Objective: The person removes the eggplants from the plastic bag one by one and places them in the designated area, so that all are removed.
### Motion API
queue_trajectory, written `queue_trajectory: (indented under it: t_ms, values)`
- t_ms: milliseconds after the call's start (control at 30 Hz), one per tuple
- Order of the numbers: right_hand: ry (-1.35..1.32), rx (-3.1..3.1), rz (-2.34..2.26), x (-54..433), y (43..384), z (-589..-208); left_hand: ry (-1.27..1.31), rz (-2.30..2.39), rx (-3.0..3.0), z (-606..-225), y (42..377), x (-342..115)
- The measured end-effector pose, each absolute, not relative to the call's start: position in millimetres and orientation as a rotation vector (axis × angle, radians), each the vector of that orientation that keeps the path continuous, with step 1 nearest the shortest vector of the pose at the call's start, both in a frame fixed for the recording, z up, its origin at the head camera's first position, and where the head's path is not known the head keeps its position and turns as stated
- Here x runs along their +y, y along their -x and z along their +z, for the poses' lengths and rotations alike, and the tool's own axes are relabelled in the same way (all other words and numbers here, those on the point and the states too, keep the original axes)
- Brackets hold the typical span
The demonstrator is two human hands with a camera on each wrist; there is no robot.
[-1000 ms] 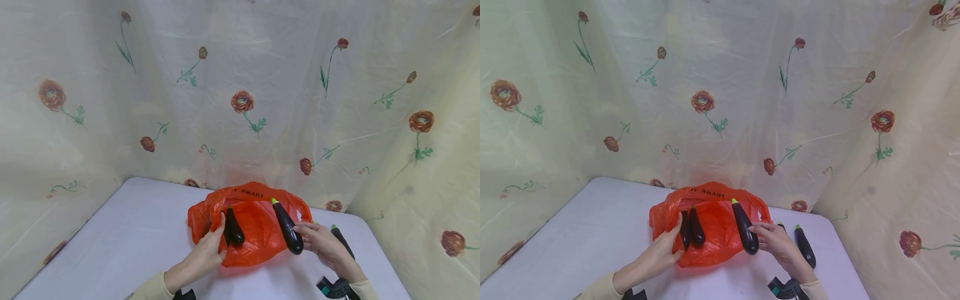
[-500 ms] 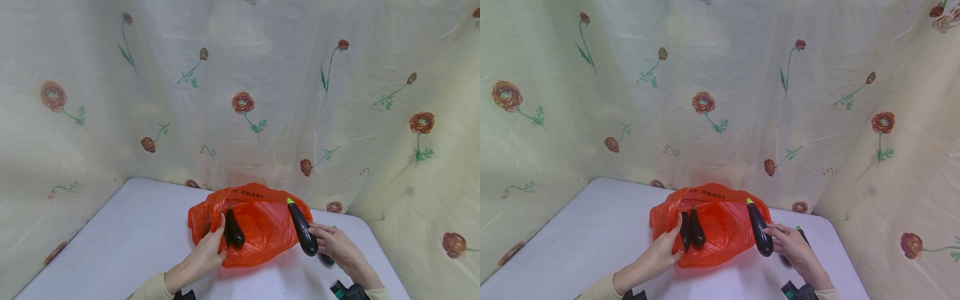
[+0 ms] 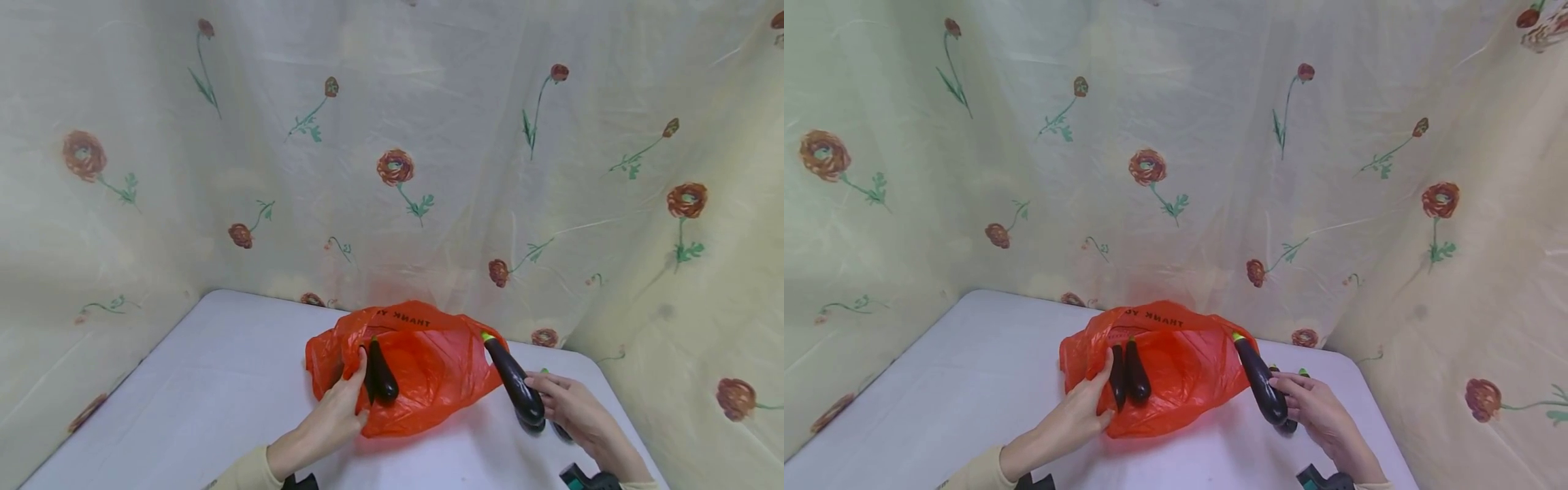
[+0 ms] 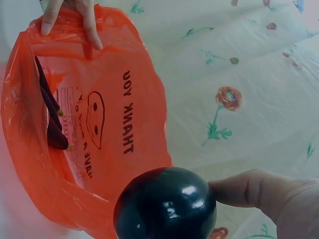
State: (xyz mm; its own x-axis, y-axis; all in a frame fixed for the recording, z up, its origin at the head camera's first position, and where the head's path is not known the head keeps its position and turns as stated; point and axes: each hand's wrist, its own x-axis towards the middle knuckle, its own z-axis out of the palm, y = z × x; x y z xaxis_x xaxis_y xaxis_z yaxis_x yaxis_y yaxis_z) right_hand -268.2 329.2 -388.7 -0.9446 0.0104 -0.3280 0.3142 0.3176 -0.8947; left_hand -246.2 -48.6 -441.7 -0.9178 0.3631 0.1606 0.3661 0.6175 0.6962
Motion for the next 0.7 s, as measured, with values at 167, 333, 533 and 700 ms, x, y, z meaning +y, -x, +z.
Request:
queue_trajectory:
  t_ms: [167, 333, 533, 700]
  values:
    - [-0.284, 2.295, -1.700, 335.7, 266.1, -388.6, 0.625, -1.218, -2.834, -441.0, 246.7, -48.5]
    - [-0.200, 2.240, -1.753, 347.3, 259.3, -390.1, 0.582, -1.261, -2.876, -441.1, 248.0, -47.8]
    - [-0.143, 2.192, -1.814, 362.1, 252.8, -390.4, 0.570, -1.257, -2.889, -440.4, 248.9, -48.0]
    - [-0.217, 2.222, -1.767, 371.4, 252.4, -392.2, 0.574, -1.250, -2.885, -440.6, 247.8, -47.2]
